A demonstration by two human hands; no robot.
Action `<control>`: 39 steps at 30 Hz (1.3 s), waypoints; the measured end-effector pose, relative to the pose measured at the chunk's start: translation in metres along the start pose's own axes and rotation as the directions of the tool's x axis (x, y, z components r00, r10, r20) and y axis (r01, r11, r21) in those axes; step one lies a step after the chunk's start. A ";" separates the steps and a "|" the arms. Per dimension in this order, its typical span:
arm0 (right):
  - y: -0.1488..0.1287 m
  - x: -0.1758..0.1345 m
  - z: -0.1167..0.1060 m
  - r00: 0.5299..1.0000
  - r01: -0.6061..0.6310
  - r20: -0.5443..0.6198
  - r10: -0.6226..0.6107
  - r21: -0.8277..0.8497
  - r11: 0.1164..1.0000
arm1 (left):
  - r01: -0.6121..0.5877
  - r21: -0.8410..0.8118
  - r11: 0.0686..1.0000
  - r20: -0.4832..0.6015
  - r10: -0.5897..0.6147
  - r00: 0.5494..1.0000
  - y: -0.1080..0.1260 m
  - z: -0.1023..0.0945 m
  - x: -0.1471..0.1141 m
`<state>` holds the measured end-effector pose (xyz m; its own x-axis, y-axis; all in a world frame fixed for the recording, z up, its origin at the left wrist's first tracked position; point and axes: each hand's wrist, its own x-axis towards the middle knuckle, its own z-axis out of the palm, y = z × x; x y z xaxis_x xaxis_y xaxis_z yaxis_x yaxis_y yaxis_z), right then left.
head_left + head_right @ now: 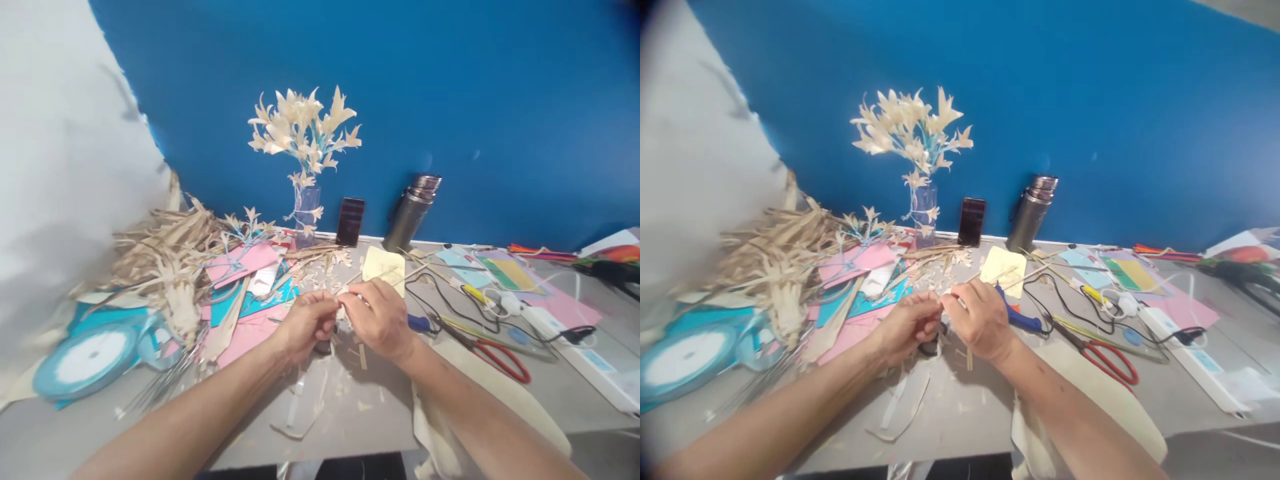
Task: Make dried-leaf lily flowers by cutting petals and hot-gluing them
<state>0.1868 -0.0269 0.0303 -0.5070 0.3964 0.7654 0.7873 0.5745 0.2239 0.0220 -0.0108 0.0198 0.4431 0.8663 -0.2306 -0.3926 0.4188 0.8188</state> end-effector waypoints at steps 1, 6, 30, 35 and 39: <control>0.001 -0.001 0.000 1.000 -0.001 0.008 0.001 0.000 1.000 | 0.012 -0.012 1.000 0.015 -0.011 1.000 -0.001 0.000 0.000; 0.007 -0.005 -0.002 0.994 -0.109 0.002 0.109 0.048 0.993 | 0.009 0.042 0.999 0.063 -0.012 0.998 0.010 -0.009 0.004; 0.046 -0.029 0.017 0.528 -0.720 0.290 0.798 0.651 0.240 | -0.475 0.853 0.213 0.457 0.132 0.880 0.009 -0.028 0.007; 0.041 -0.026 0.015 0.500 -0.745 0.404 0.766 0.651 0.143 | -0.457 0.846 0.275 0.441 0.121 0.889 0.003 -0.029 0.011; 0.037 -0.021 0.015 0.434 -0.677 0.514 0.740 0.728 -0.109 | -0.318 0.774 0.548 0.306 0.117 0.945 0.006 -0.025 0.010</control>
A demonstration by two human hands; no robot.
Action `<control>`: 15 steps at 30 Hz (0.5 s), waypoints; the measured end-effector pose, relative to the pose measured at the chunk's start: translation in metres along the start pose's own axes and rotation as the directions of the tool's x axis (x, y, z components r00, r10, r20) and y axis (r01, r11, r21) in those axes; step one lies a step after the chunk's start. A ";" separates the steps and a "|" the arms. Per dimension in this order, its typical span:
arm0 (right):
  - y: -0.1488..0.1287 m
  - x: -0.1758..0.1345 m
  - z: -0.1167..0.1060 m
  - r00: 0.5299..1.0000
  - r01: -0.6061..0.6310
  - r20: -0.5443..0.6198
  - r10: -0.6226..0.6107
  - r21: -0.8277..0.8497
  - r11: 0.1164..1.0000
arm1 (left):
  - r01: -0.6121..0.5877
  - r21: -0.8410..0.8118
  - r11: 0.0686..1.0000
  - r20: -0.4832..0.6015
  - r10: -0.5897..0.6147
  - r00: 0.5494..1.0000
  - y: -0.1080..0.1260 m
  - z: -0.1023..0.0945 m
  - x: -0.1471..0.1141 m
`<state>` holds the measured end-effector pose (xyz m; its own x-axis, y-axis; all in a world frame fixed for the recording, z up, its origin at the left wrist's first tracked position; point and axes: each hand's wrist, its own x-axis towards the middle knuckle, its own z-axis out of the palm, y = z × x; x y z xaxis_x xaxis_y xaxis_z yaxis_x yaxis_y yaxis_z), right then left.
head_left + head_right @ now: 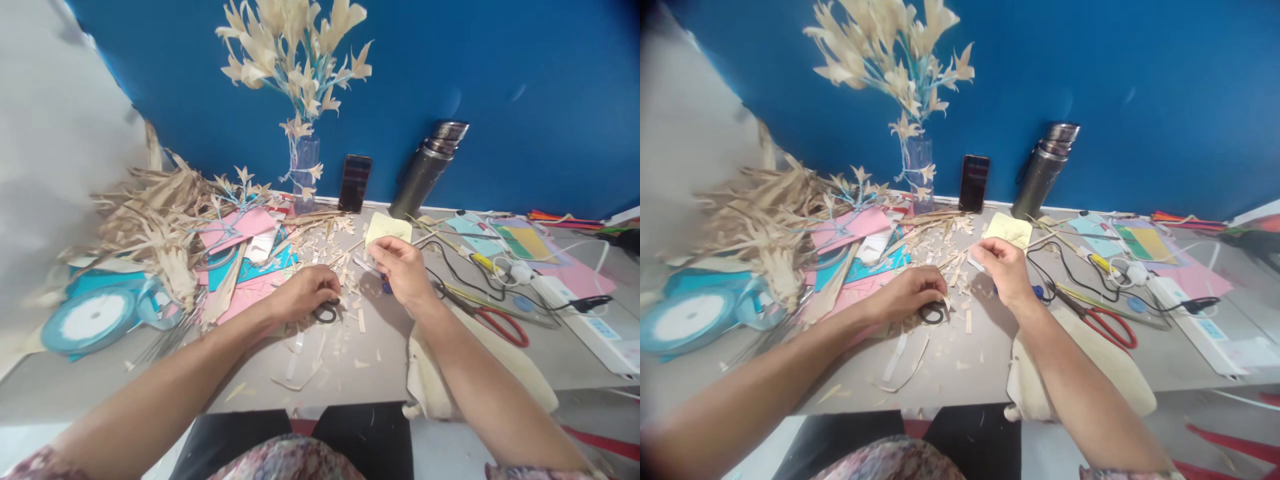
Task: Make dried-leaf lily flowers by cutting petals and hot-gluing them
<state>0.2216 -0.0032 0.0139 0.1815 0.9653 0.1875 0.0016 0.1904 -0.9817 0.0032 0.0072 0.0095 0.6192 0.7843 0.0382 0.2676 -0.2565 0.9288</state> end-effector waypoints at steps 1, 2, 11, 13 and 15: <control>-0.002 0.000 0.002 0.999 -0.034 0.015 0.033 0.075 0.997 | 0.048 -0.144 0.988 -0.026 -0.052 0.998 0.002 -0.001 0.000; -0.004 -0.001 0.003 0.998 -0.064 0.034 0.060 0.140 0.988 | 0.087 -0.298 0.951 -0.039 -0.103 0.994 0.004 -0.002 0.000; -0.007 -0.014 0.015 0.985 -0.080 0.167 0.043 0.223 0.972 | 0.120 -0.835 0.536 0.010 -0.204 0.979 0.010 0.004 0.000; -0.006 -0.018 0.016 0.981 -0.065 0.193 0.029 0.184 0.981 | 0.112 -0.862 0.494 0.021 -0.186 0.982 0.009 0.006 0.000; -0.006 -0.021 0.017 0.977 -0.042 0.214 0.011 0.141 0.989 | 0.127 -0.879 0.460 0.044 -0.187 0.981 0.007 0.007 -0.001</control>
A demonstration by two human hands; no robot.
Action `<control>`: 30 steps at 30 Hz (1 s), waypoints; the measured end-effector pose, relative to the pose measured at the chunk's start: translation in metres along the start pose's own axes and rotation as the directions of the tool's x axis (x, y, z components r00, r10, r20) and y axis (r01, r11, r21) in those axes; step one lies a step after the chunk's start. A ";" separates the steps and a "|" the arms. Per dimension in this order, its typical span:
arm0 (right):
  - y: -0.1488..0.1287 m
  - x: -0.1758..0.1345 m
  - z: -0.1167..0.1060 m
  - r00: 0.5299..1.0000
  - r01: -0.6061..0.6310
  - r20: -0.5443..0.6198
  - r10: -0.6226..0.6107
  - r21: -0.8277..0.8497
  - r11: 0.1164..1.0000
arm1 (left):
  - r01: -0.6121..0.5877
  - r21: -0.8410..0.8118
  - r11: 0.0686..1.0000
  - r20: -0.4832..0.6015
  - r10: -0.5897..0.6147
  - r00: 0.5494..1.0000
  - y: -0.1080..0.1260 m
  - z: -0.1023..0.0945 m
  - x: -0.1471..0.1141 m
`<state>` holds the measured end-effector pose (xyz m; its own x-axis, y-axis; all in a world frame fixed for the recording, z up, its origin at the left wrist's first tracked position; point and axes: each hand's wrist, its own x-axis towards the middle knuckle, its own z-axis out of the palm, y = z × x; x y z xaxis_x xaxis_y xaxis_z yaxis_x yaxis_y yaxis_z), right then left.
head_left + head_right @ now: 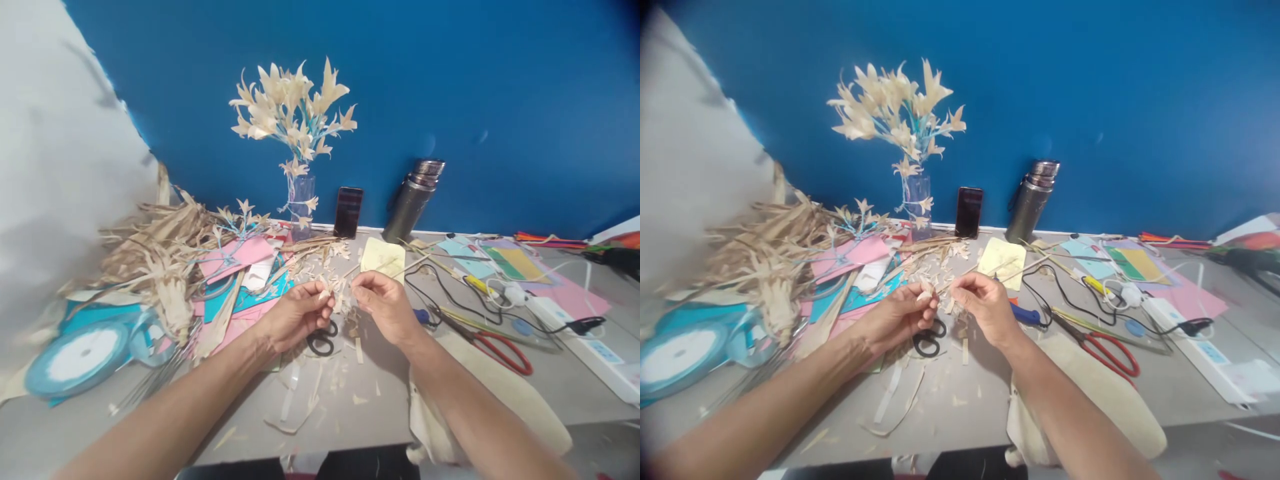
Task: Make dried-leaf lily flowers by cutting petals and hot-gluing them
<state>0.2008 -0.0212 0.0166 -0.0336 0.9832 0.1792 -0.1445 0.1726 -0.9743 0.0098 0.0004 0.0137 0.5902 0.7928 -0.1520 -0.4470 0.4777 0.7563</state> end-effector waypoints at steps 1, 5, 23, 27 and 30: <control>-0.001 -0.001 0.001 1.000 0.011 0.009 -0.011 -0.024 1.000 | 0.017 -0.012 1.000 0.001 -0.017 1.000 -0.001 0.000 0.000; -0.001 -0.003 0.006 0.997 0.075 0.015 -0.074 -0.112 0.991 | 0.065 -0.055 0.996 -0.020 -0.066 0.998 -0.006 0.001 0.001; 0.011 -0.002 0.011 0.996 0.068 -0.041 -0.080 -0.241 0.968 | 0.071 -0.082 0.994 -0.039 -0.075 0.996 -0.012 0.001 0.003; 0.009 -0.003 0.013 0.994 0.079 -0.056 -0.099 -0.287 0.955 | 0.058 -0.050 0.997 -0.054 -0.061 0.997 -0.011 0.002 0.003; 0.009 -0.003 0.015 0.992 0.071 -0.075 -0.097 -0.296 0.953 | 0.051 -0.030 0.998 -0.058 -0.053 0.997 -0.010 0.003 0.003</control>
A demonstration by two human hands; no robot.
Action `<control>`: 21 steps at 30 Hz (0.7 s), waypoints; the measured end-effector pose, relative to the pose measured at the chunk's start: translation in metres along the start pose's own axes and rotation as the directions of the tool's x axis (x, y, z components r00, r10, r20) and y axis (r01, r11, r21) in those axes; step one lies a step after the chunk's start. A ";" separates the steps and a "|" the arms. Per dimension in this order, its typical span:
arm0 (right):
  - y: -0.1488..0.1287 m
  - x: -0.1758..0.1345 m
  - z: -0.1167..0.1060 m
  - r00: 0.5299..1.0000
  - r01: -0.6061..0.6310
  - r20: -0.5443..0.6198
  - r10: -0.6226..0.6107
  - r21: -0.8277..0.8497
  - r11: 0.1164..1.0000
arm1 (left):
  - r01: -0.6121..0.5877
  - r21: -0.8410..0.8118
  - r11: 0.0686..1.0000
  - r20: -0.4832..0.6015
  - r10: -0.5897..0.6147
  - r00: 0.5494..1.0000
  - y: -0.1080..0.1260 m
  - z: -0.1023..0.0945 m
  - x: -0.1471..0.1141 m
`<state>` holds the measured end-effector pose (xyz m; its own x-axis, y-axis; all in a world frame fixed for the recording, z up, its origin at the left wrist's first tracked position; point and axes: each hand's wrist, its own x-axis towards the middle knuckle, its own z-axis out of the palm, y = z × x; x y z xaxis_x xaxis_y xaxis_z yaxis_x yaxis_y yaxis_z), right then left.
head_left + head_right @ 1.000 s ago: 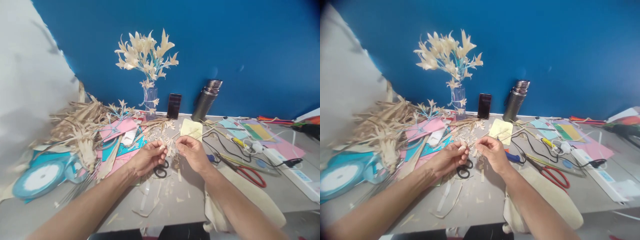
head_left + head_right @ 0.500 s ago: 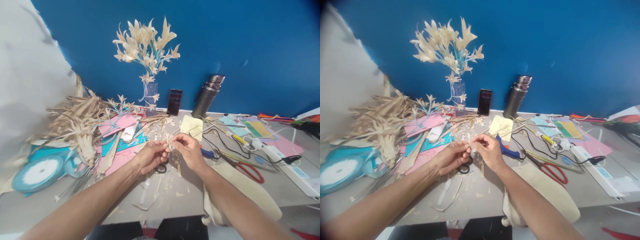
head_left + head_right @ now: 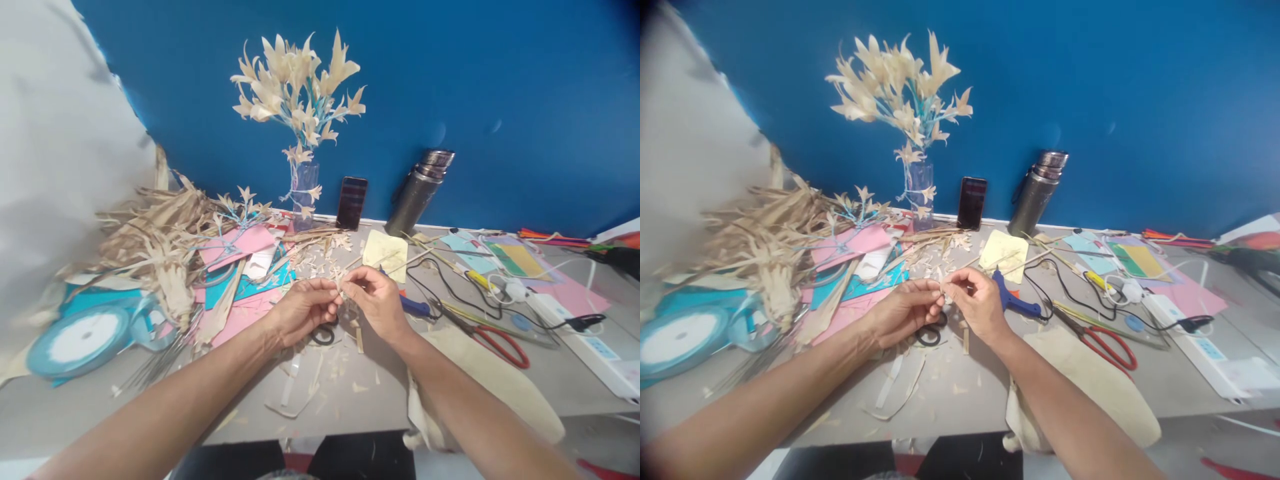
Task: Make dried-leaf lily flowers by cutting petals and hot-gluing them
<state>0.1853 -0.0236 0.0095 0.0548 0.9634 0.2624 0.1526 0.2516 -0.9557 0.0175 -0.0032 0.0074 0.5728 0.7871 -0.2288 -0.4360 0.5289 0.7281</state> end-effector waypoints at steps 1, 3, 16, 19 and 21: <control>0.000 0.000 0.000 1.000 -0.002 -0.004 0.002 -0.003 1.000 | -0.001 0.007 1.000 -0.004 0.001 1.000 0.000 0.000 0.000; 0.000 0.000 0.000 1.000 -0.003 -0.005 0.003 -0.008 1.000 | -0.001 0.020 1.000 -0.014 0.001 1.000 0.000 0.001 0.000; -0.002 -0.002 0.001 1.000 0.022 -0.017 -0.023 -0.091 0.996 | -0.052 0.175 0.983 -0.101 0.071 0.992 -0.003 0.001 0.000; -0.002 -0.002 0.001 1.000 0.026 -0.007 -0.027 -0.093 0.995 | -0.065 0.210 0.976 -0.114 0.090 0.989 -0.004 0.000 0.000; 0.000 -0.002 0.001 1.000 0.028 -0.003 -0.028 -0.091 0.995 | -0.068 0.255 0.965 -0.132 0.105 0.986 -0.004 -0.001 0.000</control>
<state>0.1841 -0.0258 0.0091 0.0532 0.9557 0.2895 0.2433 0.2688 -0.9320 0.0189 -0.0055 0.0039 0.4275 0.8730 -0.2347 -0.2826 0.3756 0.8826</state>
